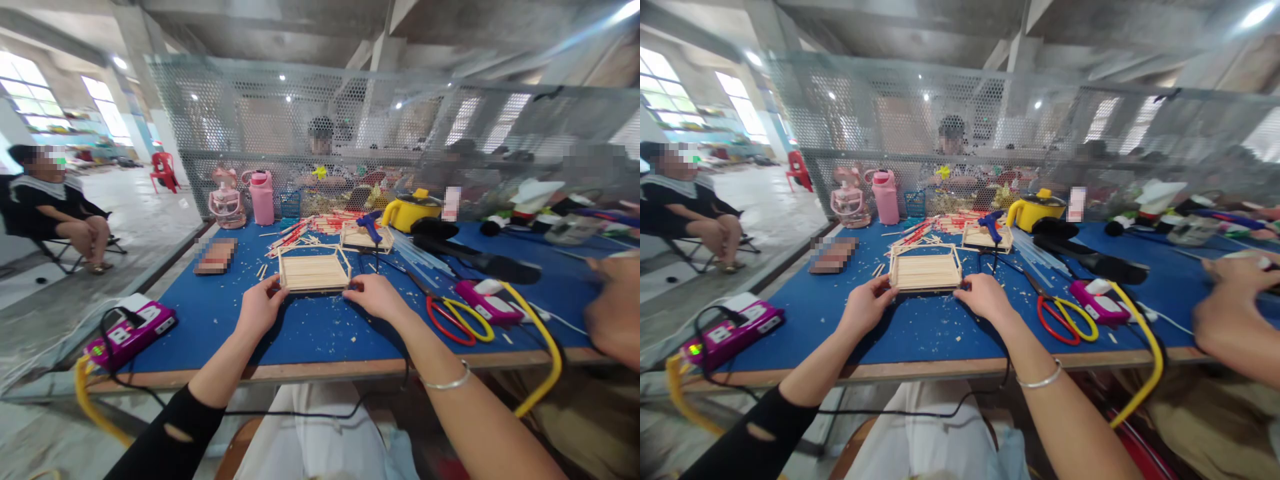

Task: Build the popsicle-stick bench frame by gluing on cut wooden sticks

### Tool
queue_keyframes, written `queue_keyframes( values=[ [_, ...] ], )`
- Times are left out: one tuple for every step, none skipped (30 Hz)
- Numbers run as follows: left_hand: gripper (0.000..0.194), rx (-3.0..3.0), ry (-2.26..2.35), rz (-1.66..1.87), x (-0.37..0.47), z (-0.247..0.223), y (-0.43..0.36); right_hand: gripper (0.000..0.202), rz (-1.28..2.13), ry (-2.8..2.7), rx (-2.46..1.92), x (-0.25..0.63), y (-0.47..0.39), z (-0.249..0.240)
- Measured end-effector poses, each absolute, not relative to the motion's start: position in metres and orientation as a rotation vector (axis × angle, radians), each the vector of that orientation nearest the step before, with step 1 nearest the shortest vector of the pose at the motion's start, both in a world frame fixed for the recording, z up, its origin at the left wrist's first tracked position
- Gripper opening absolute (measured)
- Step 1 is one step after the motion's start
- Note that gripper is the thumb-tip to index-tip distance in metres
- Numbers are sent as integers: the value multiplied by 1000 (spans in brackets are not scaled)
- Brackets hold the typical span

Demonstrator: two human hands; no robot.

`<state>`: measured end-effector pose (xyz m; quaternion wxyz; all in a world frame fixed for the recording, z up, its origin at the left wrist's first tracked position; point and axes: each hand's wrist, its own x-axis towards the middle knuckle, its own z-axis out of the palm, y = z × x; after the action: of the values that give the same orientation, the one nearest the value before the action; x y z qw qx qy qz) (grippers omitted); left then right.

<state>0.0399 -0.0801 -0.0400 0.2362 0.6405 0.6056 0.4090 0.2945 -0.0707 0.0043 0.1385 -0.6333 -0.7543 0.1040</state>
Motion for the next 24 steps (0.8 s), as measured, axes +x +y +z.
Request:
queue_keyframes(
  values=[
    [38,1758,1674,1117,39,-40,-80,23,301,-2186,-1833,294,-70,4],
    [37,1763,1701,1125,39,-39,-80,21,300,-2183,-1842,295,-70,3],
    [36,1778,1748,1151,38,-38,-82,22,297,-2176,-1856,296,-69,3],
    [37,1805,1813,1195,38,-37,-84,24,291,-2162,-1872,299,-68,4],
    [38,1846,1883,1259,38,-35,-89,24,282,-2144,-1891,304,-66,5],
    [38,1899,1941,1340,41,-33,-94,22,271,-2121,-1909,308,-63,6],
    [37,1969,1968,1420,45,-30,-100,19,257,-2092,-1930,314,-58,9],
    [34,2049,1946,1485,51,-27,-106,15,241,-2060,-1952,319,-51,12],
    [29,2144,1874,1516,58,-24,-111,13,225,-2025,-1975,324,-42,16],
    [25,2264,1776,1471,67,-21,-115,11,210,-1990,-1994,327,-33,20],
    [23,2398,1679,1345,77,-20,-117,12,197,-1957,-2006,330,-22,24],
    [23,2522,1624,1194,86,-19,-115,15,184,-1924,-2008,331,-12,27],
    [26,2618,1617,1056,94,-19,-110,20,169,-1890,-2001,332,-2,29],
    [30,2691,1629,941,100,-20,-103,26,153,-1851,-1983,331,7,30],
    [34,2744,1649,846,104,-22,-95,34,140,-1811,-1959,330,13,29],
    [38,2777,1669,772,105,-24,-85,41,133,-1775,-1925,329,18,26],
    [40,2801,1678,707,104,-26,-76,45,137,-1750,-1884,329,21,21],
    [40,2819,1672,655,102,-27,-68,45,156,-1737,-1835,328,23,15],
    [40,2839,1653,612,98,-29,-61,41,189,-1738,-1777,328,24,9],
    [41,2864,1621,576,94,-29,-56,34,233,-1748,-1713,329,24,2],
    [41,2894,1579,547,90,-30,-53,32,285,-1763,-1646,329,24,-5],
    [43,2923,1537,526,87,-30,-52,36,341,-1778,-1579,329,24,-12],
    [44,2945,1500,508,84,-30,-51,44,398,-1792,-1514,329,24,-18],
    [46,2959,1470,497,82,-30,-51,51,457,-1808,-1451,329,25,-22]
  ],
)
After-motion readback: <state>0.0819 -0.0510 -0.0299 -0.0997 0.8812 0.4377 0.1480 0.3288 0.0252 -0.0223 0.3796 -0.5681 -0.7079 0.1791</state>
